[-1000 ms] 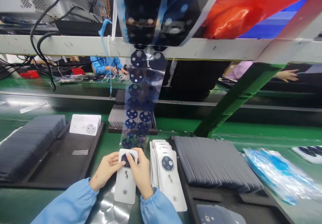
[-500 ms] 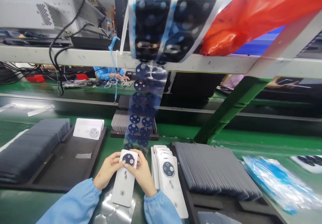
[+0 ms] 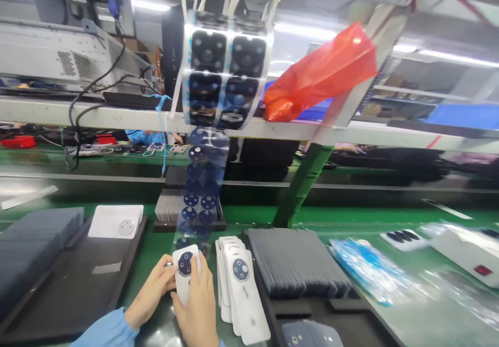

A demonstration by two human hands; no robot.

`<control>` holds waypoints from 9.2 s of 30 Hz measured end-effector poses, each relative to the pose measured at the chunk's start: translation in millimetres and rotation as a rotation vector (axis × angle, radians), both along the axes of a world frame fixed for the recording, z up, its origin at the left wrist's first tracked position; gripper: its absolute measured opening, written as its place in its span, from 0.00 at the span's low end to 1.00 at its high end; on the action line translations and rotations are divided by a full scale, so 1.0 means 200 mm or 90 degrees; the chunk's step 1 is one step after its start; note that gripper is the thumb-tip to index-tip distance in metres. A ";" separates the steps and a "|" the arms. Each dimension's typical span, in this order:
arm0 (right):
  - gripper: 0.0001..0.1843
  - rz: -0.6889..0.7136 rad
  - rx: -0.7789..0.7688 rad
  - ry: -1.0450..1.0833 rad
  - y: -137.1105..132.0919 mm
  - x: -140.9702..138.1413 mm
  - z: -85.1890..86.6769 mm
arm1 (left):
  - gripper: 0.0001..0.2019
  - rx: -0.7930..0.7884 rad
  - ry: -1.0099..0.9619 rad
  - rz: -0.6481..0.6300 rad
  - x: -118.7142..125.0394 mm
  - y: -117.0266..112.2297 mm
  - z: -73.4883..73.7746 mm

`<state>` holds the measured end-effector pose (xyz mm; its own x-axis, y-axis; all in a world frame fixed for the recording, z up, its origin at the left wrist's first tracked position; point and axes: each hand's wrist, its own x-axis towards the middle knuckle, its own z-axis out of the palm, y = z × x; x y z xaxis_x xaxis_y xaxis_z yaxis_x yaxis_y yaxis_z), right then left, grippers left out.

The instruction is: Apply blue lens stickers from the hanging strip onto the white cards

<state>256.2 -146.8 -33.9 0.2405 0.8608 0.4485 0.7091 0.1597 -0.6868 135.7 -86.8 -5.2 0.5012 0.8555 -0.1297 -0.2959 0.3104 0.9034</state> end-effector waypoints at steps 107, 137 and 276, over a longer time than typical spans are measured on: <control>0.17 0.287 -0.174 0.702 0.19 0.13 0.05 | 0.15 0.027 0.133 0.387 -0.17 0.12 0.00; 0.12 0.080 -0.011 0.569 0.16 0.06 0.05 | 0.21 0.040 0.136 0.002 -0.06 -0.07 -0.03; 0.09 0.029 0.013 0.474 0.13 0.04 0.05 | 0.20 0.036 0.105 -0.017 -0.05 -0.09 -0.05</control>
